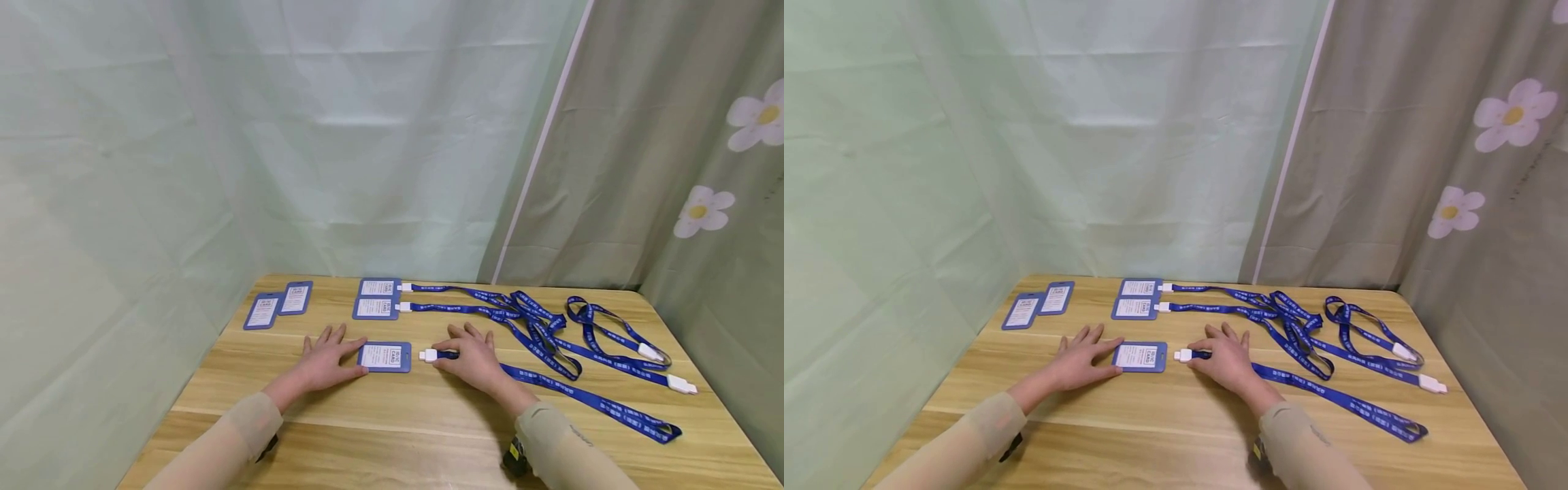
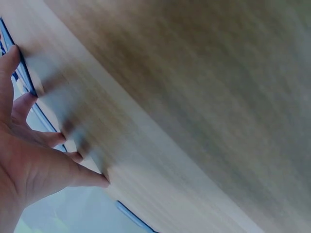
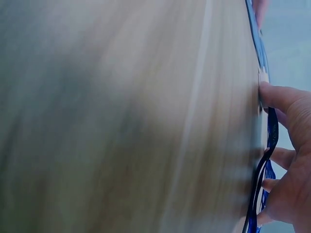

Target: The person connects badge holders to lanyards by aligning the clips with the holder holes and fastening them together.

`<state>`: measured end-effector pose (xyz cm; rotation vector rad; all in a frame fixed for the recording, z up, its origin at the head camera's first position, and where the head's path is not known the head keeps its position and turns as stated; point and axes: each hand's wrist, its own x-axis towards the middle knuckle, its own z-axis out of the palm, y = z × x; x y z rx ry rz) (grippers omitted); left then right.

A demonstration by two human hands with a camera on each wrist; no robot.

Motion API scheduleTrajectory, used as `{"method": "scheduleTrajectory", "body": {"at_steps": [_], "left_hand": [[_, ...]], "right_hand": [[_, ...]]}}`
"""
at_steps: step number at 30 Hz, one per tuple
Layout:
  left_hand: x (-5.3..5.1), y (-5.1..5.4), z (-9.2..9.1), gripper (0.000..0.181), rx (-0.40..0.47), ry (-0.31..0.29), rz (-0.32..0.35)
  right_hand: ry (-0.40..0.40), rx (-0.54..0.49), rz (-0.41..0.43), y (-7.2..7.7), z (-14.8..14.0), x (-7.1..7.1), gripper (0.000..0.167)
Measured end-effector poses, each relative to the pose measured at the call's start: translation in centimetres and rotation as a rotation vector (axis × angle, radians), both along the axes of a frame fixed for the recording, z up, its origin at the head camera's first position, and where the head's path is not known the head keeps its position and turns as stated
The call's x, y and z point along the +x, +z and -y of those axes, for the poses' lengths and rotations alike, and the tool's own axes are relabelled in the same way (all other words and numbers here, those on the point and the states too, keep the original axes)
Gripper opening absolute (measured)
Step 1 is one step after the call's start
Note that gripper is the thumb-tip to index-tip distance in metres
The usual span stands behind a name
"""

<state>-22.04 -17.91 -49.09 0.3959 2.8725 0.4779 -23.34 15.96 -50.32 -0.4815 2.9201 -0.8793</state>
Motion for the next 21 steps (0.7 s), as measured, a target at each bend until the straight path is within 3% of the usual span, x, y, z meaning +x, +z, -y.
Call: {"method": "scheduleTrajectory", "body": {"at_steps": [11, 21], "left_hand": [[0.0, -0.2, 0.0, 0.075, -0.007, -0.004, 0.0], [0.0, 0.0, -0.1, 0.073, -0.004, -0.003, -0.01]], "right_hand": [[-0.01, 0.017, -0.033, -0.5, 0.7, 0.0, 0.038], [-0.051, -0.003, -0.047, -0.3, 1.2, 0.0, 0.025]]}}
